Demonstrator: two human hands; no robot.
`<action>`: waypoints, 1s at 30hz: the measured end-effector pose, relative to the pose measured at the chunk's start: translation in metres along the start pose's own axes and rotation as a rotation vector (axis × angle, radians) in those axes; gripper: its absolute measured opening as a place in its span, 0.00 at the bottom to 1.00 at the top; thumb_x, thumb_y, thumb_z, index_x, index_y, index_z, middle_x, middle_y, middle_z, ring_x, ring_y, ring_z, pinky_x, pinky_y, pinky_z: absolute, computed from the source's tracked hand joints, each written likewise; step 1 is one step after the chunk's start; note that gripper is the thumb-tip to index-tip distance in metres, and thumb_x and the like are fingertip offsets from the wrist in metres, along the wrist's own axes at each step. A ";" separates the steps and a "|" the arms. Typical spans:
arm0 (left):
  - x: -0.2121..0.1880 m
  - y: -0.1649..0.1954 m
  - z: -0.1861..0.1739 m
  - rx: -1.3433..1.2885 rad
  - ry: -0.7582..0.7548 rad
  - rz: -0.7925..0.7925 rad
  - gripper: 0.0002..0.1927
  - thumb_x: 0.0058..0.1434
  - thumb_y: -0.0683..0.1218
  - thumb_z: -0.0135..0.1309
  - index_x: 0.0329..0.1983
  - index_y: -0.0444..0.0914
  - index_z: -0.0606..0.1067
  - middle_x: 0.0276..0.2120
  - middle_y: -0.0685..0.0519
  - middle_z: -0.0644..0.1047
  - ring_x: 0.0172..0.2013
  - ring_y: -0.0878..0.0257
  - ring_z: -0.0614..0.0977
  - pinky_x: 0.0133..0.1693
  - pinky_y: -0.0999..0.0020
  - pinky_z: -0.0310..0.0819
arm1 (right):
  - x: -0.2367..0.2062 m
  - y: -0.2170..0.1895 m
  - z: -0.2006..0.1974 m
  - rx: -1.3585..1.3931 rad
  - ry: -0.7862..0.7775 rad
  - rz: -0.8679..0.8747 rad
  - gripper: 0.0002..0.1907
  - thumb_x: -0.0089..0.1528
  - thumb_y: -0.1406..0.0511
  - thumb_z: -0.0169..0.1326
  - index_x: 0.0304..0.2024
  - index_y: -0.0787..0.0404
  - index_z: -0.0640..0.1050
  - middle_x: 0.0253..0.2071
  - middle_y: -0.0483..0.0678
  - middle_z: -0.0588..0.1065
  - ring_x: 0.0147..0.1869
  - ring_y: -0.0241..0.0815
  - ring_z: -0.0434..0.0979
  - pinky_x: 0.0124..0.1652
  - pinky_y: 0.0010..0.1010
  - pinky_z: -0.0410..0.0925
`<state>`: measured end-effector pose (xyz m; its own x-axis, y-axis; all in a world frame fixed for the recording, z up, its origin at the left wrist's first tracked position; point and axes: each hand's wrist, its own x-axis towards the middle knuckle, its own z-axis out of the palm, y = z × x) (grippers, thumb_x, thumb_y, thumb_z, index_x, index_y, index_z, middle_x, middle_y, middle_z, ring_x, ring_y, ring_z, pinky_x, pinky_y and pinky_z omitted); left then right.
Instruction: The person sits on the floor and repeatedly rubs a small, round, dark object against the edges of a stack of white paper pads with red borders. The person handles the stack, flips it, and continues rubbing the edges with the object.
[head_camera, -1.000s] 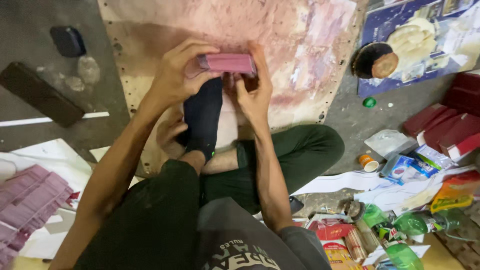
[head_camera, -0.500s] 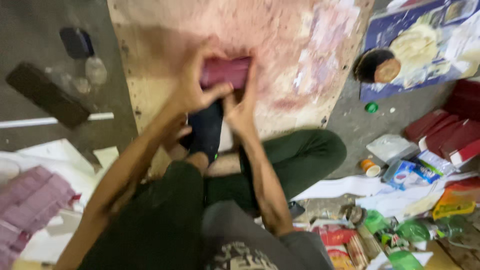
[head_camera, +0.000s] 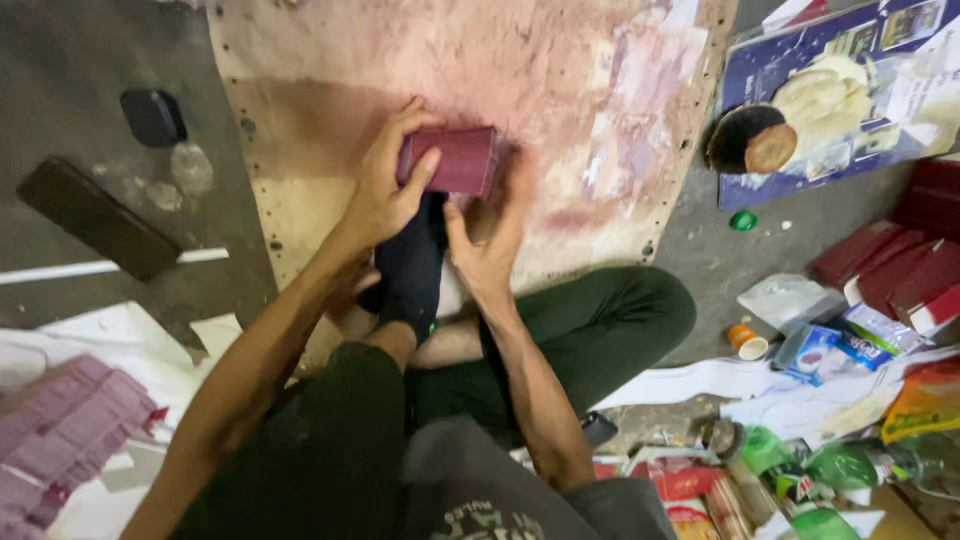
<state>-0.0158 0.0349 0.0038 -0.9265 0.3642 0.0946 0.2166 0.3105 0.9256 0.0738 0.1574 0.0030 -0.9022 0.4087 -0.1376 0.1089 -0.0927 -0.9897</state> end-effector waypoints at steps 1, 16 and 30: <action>-0.001 0.000 0.001 -0.037 0.002 -0.043 0.17 0.73 0.38 0.54 0.63 0.34 0.69 0.59 0.42 0.76 0.66 0.43 0.74 0.68 0.55 0.65 | -0.001 0.001 0.000 -0.113 -0.031 -0.023 0.48 0.62 0.73 0.62 0.78 0.62 0.49 0.78 0.60 0.54 0.81 0.56 0.57 0.76 0.48 0.56; 0.000 -0.001 0.005 -0.037 -0.002 -0.236 0.13 0.75 0.41 0.54 0.61 0.36 0.73 0.54 0.45 0.79 0.55 0.53 0.82 0.58 0.62 0.75 | 0.011 -0.002 -0.002 -0.916 -0.326 -0.224 0.25 0.60 0.73 0.58 0.61 0.59 0.74 0.61 0.57 0.71 0.67 0.58 0.68 0.66 0.41 0.64; 0.001 0.000 0.001 -0.213 -0.006 -0.098 0.17 0.72 0.39 0.56 0.61 0.35 0.70 0.59 0.43 0.76 0.60 0.51 0.79 0.64 0.60 0.72 | 0.022 -0.011 0.001 -0.094 -0.157 -0.065 0.48 0.64 0.76 0.53 0.80 0.61 0.43 0.81 0.60 0.49 0.85 0.51 0.52 0.78 0.39 0.55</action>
<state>-0.0167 0.0365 0.0035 -0.9378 0.3471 -0.0014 0.0549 0.1524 0.9868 0.0519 0.1664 0.0105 -0.9620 0.2633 -0.0729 0.0803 0.0174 -0.9966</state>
